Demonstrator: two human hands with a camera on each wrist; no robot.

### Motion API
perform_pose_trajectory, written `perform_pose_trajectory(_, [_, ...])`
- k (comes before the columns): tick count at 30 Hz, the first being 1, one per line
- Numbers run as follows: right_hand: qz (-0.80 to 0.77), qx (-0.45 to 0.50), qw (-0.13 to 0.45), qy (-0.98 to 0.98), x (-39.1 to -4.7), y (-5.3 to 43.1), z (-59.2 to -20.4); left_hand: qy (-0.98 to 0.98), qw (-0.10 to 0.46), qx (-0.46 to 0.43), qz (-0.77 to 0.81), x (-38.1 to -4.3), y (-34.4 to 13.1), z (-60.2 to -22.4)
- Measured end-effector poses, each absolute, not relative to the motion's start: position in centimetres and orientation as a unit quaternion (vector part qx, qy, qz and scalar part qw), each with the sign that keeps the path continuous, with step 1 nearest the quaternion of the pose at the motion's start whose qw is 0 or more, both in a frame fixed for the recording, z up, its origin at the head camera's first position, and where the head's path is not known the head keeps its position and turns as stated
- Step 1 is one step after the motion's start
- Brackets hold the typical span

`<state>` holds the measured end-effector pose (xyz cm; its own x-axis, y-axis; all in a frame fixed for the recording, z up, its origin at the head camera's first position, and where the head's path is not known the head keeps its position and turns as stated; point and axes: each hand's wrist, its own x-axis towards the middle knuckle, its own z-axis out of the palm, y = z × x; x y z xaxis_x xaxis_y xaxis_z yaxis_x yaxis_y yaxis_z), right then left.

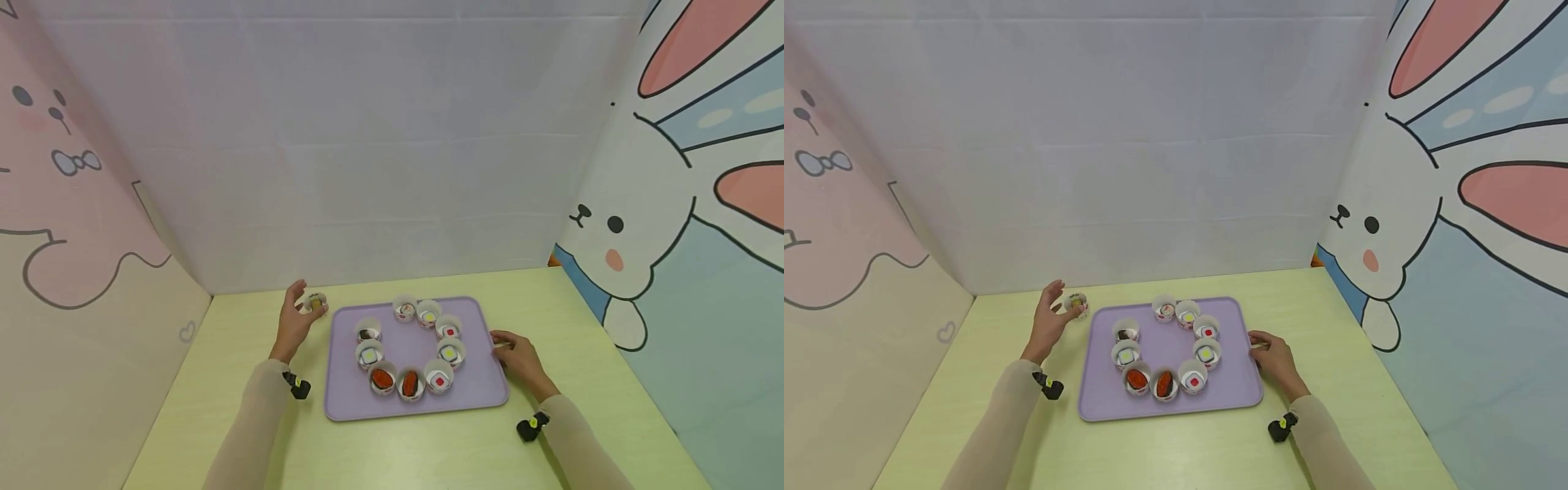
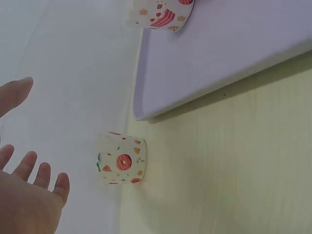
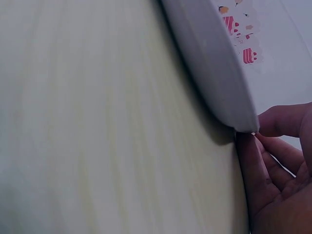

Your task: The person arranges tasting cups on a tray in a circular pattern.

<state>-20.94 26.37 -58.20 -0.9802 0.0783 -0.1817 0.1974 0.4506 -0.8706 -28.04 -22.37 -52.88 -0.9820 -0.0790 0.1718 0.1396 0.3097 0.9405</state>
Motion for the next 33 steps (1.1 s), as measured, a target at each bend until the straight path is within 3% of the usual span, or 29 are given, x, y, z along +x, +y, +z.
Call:
perform_pose_trajectory(11, [-0.529, 0.092, 0.060, 0.842, -21.0, 26.4, -58.3, -0.787, 0.055, 0.052, -0.612, -30.1, -23.1, -56.0])
perform_pose_trajectory(33, [-0.516, 0.085, 0.044, 0.851, -21.1, 26.4, -58.5, -0.790, 0.004, 0.115, -0.602, -31.4, -23.2, -57.9])
